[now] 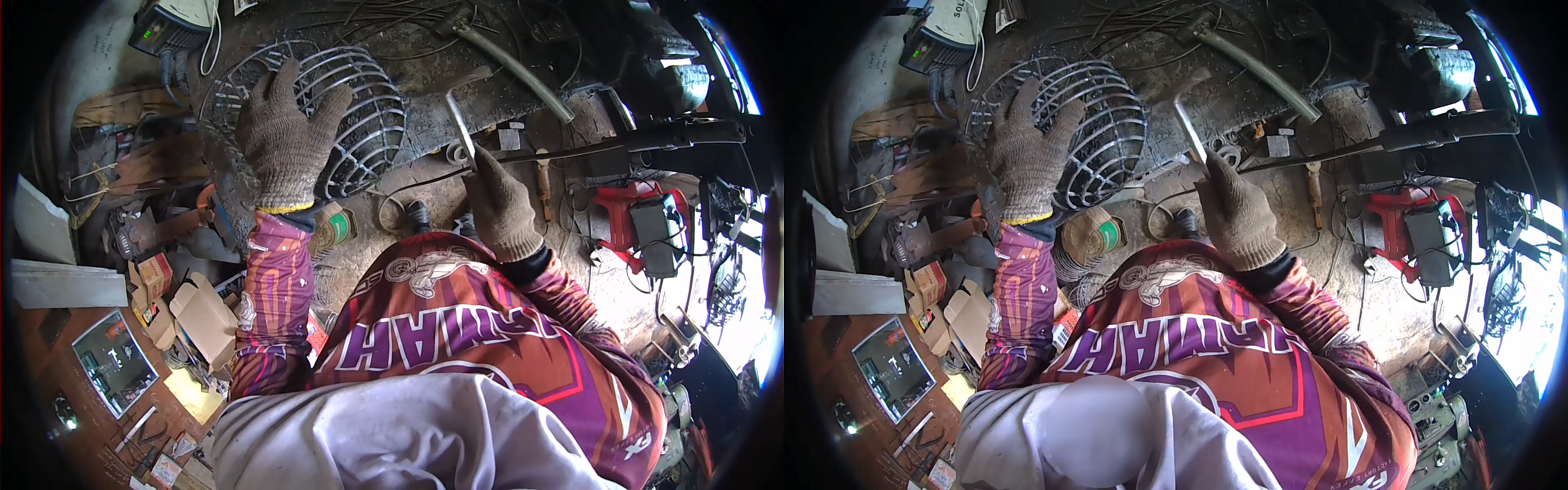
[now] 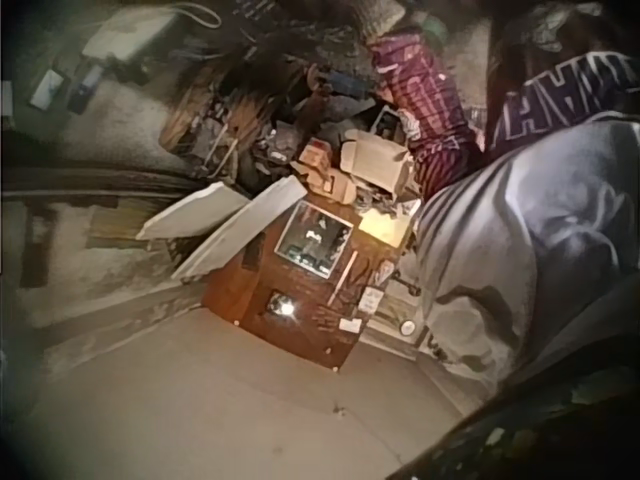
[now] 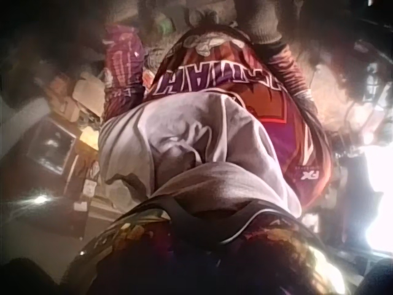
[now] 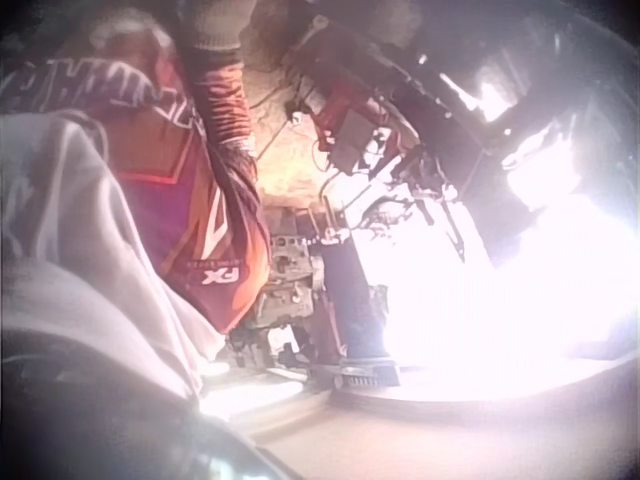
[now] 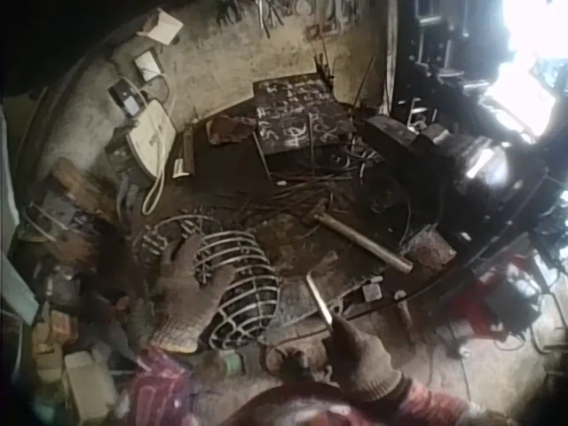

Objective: The person holds a metal wire frame against a workbench and applies a welding tool to various joints of the frame.

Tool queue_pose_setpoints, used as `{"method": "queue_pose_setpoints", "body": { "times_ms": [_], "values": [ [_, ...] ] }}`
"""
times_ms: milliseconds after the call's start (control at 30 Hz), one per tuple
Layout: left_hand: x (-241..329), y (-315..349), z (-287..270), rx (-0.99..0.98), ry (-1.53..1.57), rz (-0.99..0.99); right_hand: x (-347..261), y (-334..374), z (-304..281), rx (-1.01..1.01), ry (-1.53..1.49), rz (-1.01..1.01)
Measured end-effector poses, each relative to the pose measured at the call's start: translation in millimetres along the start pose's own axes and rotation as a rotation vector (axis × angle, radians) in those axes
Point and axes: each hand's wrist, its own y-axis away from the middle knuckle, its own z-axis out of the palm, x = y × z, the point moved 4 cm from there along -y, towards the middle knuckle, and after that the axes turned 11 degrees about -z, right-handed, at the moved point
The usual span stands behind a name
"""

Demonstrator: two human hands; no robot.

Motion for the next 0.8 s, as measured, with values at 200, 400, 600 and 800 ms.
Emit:
{"method": "queue_pose_setpoints", "body": {
  "times_ms": [200,400,600,800],
  "values": [
    [6,-6,-2,-0.002,-0.023,-0.01,7,-8,2,-0.003,0.199,-0.067],
    [0,-3,3,0.0,-0.001,-0.021,-5,-23,6,0.035,0.095,0.101],
    [3,-1,-1,-0.029,0.012,-0.019,-10,-30,2,0.046,0.077,0.029],
    [6,-2,-2,-0.004,0.055,-0.009,2,-31,2,-0.083,0.256,0.028]
  ]
}}
